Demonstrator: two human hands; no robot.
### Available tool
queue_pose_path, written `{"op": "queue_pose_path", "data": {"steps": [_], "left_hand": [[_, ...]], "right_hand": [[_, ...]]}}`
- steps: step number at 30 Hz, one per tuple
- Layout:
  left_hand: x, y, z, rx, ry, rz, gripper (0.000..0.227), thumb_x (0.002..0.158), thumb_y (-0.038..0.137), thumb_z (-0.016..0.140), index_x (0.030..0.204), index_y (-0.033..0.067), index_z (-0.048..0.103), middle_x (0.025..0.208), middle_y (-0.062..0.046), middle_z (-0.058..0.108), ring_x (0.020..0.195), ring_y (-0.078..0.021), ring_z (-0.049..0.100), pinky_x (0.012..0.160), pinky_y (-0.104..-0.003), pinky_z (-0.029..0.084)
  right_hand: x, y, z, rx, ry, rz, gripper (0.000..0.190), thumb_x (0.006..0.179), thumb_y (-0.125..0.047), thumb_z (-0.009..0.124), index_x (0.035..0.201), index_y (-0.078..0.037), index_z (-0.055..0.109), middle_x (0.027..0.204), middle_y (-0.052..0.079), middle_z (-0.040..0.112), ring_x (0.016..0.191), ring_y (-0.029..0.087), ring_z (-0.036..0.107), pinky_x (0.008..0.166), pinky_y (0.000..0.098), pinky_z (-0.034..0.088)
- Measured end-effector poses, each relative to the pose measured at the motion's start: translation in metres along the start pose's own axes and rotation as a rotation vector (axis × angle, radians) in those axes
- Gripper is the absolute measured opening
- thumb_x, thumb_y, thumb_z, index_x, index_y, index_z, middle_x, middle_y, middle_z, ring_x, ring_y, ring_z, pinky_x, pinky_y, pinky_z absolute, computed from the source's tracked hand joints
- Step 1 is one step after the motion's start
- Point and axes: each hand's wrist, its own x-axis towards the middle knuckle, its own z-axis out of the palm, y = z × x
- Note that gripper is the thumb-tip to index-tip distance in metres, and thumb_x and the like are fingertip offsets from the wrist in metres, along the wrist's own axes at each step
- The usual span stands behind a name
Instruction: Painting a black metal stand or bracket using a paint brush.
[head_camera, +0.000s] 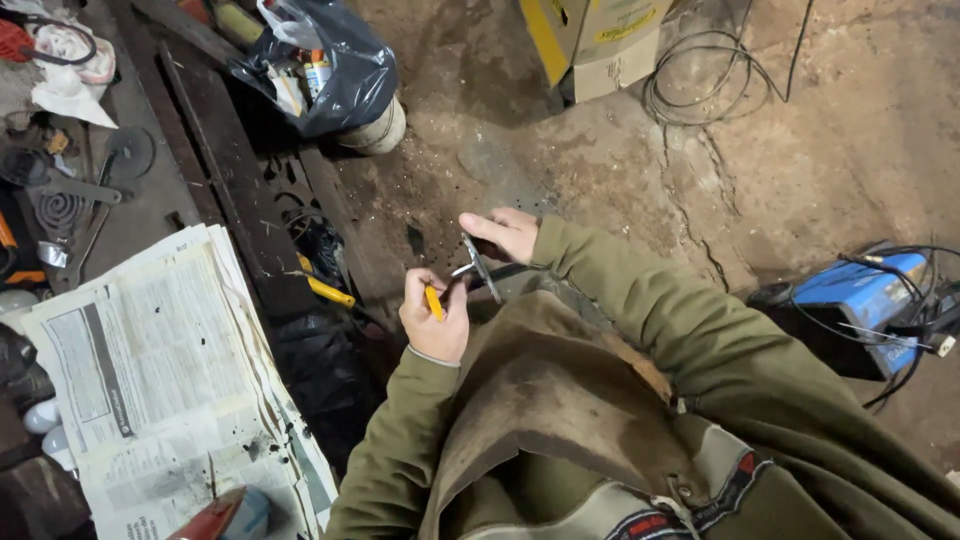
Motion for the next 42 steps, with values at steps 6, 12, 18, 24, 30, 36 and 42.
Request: {"op": "queue_pose_path", "data": {"steps": [6,12,18,24,30,36,42], "left_hand": [[0.001,0.005,0.001,0.015,-0.025,0.053,0.031,0.088,-0.003,0.076,0.095,0.0064,0.048,0.076,0.000,0.051,0.067,-0.0058,0.046,0.059,-0.024,0.043],[0.002,0.003,0.002,0.019,-0.036,0.028,0.029,0.087,-0.003,0.075,0.094,0.0064,0.048,0.074,-0.002,0.052,0.065,-0.0063,0.048,0.059,-0.024,0.045],[0.004,0.004,0.009,-0.017,-0.027,0.064,0.028,0.090,-0.003,0.074,0.094,0.0063,0.048,0.075,-0.002,0.053,0.069,-0.0050,0.050,0.061,-0.024,0.046],[0.008,-0.001,0.019,-0.072,0.017,0.033,0.028,0.089,-0.004,0.073,0.093,0.0066,0.048,0.074,-0.002,0.050,0.068,-0.0053,0.047,0.059,-0.024,0.044],[0.013,0.009,0.027,-0.054,0.031,0.033,0.028,0.088,-0.001,0.076,0.092,0.0065,0.050,0.074,-0.003,0.056,0.066,-0.0071,0.054,0.059,-0.025,0.047],[0.014,0.005,0.028,-0.006,0.032,-0.007,0.030,0.088,0.002,0.080,0.091,0.0057,0.050,0.070,-0.003,0.054,0.061,-0.0078,0.051,0.056,-0.026,0.046],[0.011,-0.005,0.021,-0.016,0.062,-0.007,0.030,0.089,0.001,0.079,0.091,0.0059,0.050,0.071,-0.002,0.053,0.062,-0.0064,0.049,0.056,-0.025,0.045]], "right_hand": [[-0.004,-0.014,0.005,0.350,-0.074,0.014,0.057,0.100,-0.060,0.053,0.080,-0.009,0.067,0.065,-0.006,0.048,0.058,0.008,0.040,0.053,0.0293,0.030],[-0.012,-0.023,0.006,0.339,-0.003,-0.004,0.057,0.101,-0.058,0.053,0.078,-0.008,0.067,0.065,-0.006,0.049,0.058,0.008,0.041,0.054,0.0281,0.032],[-0.013,-0.015,0.004,0.412,0.050,-0.003,0.054,0.100,-0.057,0.055,0.082,-0.008,0.066,0.069,-0.006,0.053,0.063,0.008,0.046,0.058,0.0287,0.037],[-0.062,-0.017,-0.017,0.087,-0.006,0.123,0.078,0.096,-0.074,0.031,0.084,-0.006,0.067,0.062,-0.001,0.051,0.053,0.010,0.042,0.048,0.0290,0.033],[-0.080,0.009,-0.010,0.510,-0.406,0.184,0.092,0.087,-0.087,0.019,0.104,-0.006,0.060,0.064,-0.004,0.040,0.050,0.009,0.036,0.044,0.0256,0.030],[-0.077,0.013,-0.007,0.562,-0.329,0.241,0.089,0.086,-0.089,0.024,0.099,-0.006,0.052,0.068,-0.003,0.038,0.053,0.009,0.032,0.045,0.0248,0.028],[-0.056,0.025,0.000,0.600,-0.376,0.356,0.091,0.085,-0.090,0.022,0.096,-0.005,0.053,0.068,-0.003,0.038,0.052,0.008,0.033,0.044,0.0242,0.028]]}}
